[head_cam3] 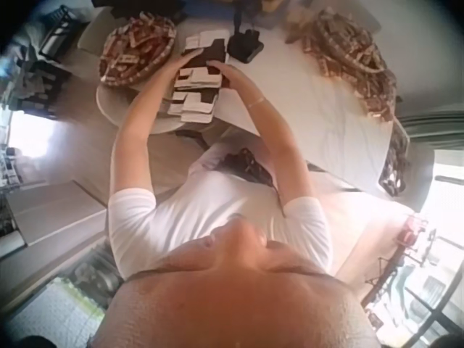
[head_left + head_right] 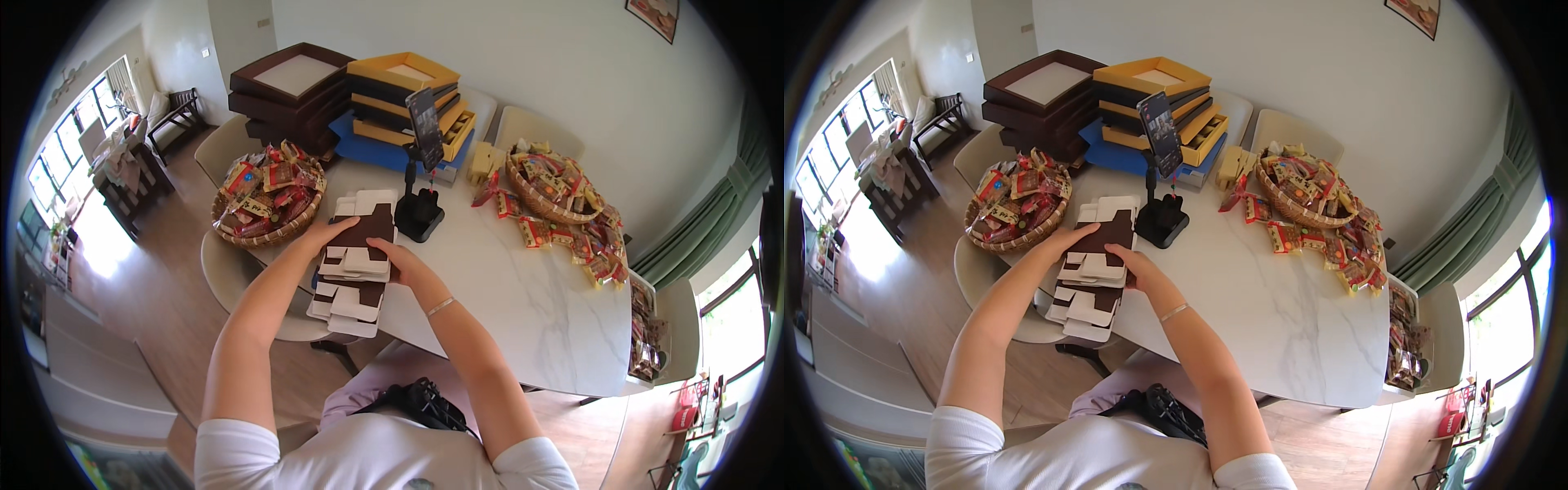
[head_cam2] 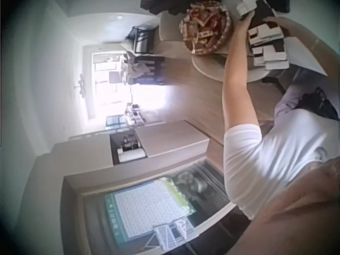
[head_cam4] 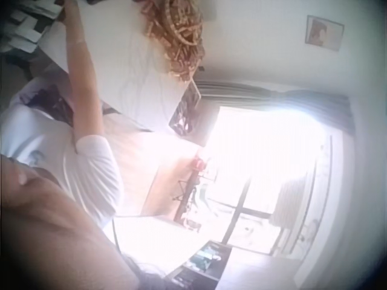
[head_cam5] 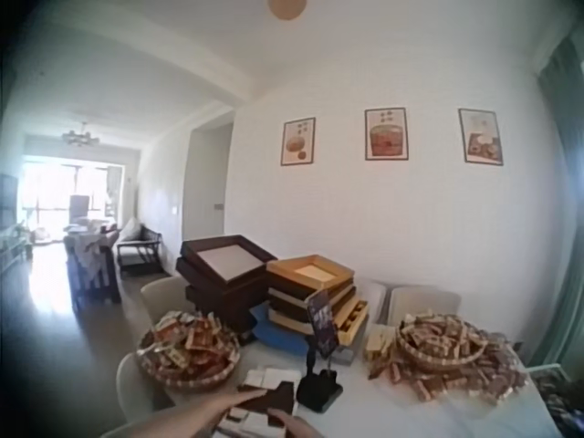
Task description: The person assembles small brown cardboard boxes by folding flat pieces along pre-scored lines and tucking the flaps into place. They repeatedly pick up a flat piece, fold it into a box shape, and place the finished box on the table.
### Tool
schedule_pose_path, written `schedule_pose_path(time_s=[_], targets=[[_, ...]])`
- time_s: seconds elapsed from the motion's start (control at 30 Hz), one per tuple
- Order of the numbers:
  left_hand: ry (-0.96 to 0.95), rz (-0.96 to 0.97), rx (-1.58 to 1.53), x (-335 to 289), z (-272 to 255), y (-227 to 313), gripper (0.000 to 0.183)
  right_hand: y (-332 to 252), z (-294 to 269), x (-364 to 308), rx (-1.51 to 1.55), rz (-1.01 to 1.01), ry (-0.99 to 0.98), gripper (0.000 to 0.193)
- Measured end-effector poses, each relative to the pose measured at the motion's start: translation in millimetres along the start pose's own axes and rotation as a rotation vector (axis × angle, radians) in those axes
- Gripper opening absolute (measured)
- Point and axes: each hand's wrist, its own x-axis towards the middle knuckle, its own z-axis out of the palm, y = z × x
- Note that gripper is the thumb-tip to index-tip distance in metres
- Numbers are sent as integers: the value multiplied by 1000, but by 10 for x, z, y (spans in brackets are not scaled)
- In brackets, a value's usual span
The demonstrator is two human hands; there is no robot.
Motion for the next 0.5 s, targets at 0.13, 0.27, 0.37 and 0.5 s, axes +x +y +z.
schedule_pose_path(time_s=[0.13,0.27,0.37,0.5], targets=[[-26,-45,-163,59,-150,-283,82,-1,-2,-31,-150,14,-17,62],[-61,59,-447,-389,17,-218,70,73,83,-244,-146,-172,-12,80],[-28,201,-555,-603,87,-81,69,80,66,-285,-142,-378,9,83],[-77,424,-567,-914,197,146,72,26,170,-756,-66,-642,-38,93]])
